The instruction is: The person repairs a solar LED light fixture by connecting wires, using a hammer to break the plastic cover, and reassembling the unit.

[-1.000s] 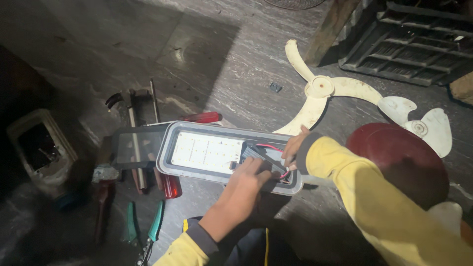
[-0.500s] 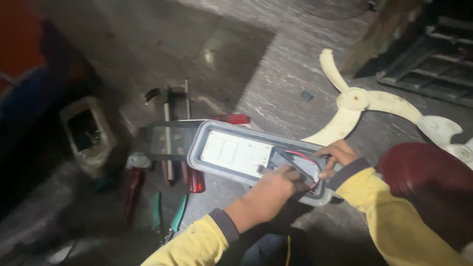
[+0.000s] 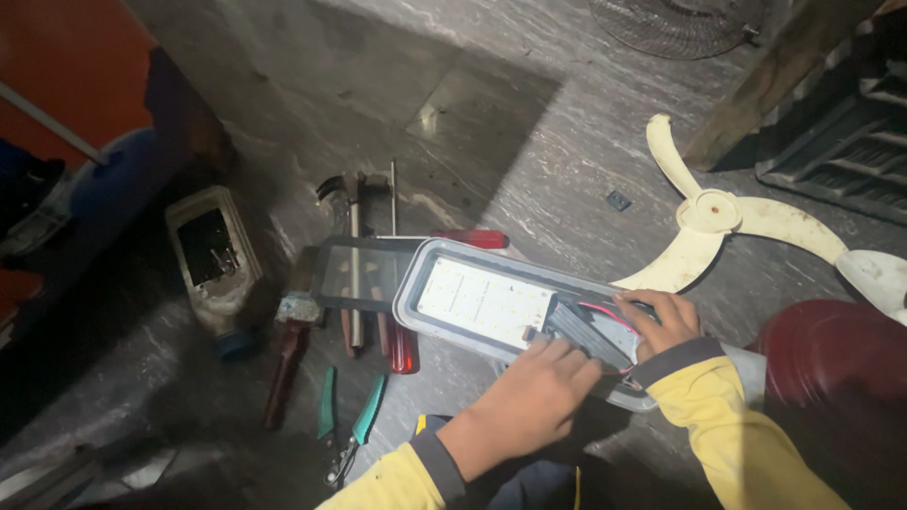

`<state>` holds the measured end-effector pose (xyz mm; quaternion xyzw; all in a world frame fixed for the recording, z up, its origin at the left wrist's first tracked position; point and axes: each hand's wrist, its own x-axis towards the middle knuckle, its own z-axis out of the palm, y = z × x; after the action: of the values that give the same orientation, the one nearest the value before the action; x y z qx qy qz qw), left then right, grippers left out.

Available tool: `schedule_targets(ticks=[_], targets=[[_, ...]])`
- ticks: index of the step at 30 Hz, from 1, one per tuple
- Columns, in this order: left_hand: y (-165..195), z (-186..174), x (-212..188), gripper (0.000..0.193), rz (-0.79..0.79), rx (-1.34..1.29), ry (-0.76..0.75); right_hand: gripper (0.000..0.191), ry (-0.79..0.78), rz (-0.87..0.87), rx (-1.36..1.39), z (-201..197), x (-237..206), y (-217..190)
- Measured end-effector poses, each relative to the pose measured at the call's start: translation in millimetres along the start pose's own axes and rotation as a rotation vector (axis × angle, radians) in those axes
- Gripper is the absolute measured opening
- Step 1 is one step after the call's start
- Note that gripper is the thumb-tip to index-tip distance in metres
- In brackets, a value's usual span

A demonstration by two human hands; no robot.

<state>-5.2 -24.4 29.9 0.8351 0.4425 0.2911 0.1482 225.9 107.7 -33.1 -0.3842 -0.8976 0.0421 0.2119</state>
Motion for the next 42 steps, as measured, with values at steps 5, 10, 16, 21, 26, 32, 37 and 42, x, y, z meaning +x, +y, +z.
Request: schedule_targets(ticks=[5, 10, 16, 21, 26, 32, 37, 42], targets=[[-6.0, -8.3, -0.2, 0.050, 0.074, -0.030, 0.126, 0.049, -0.015, 0.038, 0.088, -5.9, -2.2, -4.3], [-103.3, -54.2, -31.5, 0.058, -0.203, 0.227, 0.256, 0.068, -0.029, 0.047, 0.243, 4.9, -4.6, 18.4], [-219.3, -84.3, -99.5, 0.061, -0.359, -0.262, 0.116, 0.071, 0.220, 0.127, 0.252, 11.3, -7.0, 27.0], [-238.7, -42.0, -93.6, 0.052, -0.946, 0.076, -0.356, 0.074, 0.250, 0.360, 0.667, -5.5, -13.2, 13.9], [-245.8, -25.4, -81.6, 0.050, -0.971, 0.026, -0.312, 0.063, 0.536, 0.423, 0.847, -4.9, -18.5, 4.2], [-248.4, -40.0, -62.7, 0.062, -0.748, 0.635, -0.244, 0.051, 0.510, 0.424, 0.606, -9.2, -15.8, -10.7], [-226.8, -83.1, -54.3, 0.081, -0.847, 0.744, -0.327, 0.035, 0.434, 0.466, 0.608, -20.2, -9.3, -27.7], [-207.1, -152.4, -41.8, 0.113, -1.152, 0.710, -0.219, 0.025, 0.282, 0.476, 0.263, -21.5, -10.6, -17.9]])
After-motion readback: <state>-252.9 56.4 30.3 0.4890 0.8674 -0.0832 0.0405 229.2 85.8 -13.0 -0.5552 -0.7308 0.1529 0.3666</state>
